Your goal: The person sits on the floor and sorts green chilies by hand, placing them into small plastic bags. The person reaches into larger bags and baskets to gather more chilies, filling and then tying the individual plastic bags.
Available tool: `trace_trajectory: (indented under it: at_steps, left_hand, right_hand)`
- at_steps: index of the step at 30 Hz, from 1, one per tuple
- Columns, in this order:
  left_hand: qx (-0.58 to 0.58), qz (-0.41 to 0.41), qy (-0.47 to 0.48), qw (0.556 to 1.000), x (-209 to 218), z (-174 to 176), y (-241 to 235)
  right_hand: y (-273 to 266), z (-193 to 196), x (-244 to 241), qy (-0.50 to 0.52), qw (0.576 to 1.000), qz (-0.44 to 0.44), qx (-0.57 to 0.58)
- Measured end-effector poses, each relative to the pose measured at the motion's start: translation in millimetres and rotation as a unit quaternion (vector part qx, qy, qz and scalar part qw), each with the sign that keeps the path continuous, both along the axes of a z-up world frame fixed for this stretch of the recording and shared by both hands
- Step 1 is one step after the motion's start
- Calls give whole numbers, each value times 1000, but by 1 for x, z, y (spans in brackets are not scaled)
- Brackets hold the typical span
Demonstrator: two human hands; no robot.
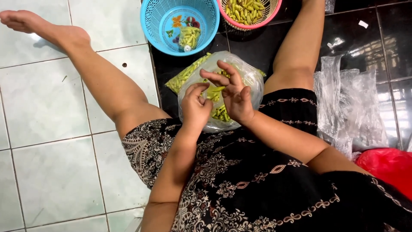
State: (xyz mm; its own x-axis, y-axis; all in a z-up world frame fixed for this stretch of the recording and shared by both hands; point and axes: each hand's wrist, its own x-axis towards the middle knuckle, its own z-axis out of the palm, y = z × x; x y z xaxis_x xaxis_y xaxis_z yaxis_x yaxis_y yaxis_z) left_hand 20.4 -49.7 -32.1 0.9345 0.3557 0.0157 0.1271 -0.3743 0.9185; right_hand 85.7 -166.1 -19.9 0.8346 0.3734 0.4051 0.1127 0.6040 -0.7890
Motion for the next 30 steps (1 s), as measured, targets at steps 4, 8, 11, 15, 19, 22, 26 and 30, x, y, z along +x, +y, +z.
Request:
trace_trajectory:
  at_steps: [4,8,11,15,19,22,26,30]
  left_hand:
    - [-23,2,4,1000,0,6,6]
    - [-56,29,-89,994,1,-3,13]
    - [64,55,-86,993,1,-26,46]
    - [55,83,-71,993,2,-10,46]
    - [97,105,-110,984,-10,-15,52]
    - [91,86,-100,987,-8,-16,47]
    - [87,49,-54,994,-10,-28,43]
    - [84,40,-36,995,-13,-37,51]
  right_hand:
    - [-4,0,6,-20,998,65,-4]
    - [-12,-8,19,-23,999,24,-11]
    - [-28,-41,41,-11,996,-25,-83]
    - [-37,-61,49,-58,940,11,-335]
    - [-42,-101,34,-331,624,121,-698]
    - [-36,-111,30,-433,472,135,-756]
    - [-31,-114,17,-500,362,150,-772]
    - [-45,-163,8,-540,391,62,-743]
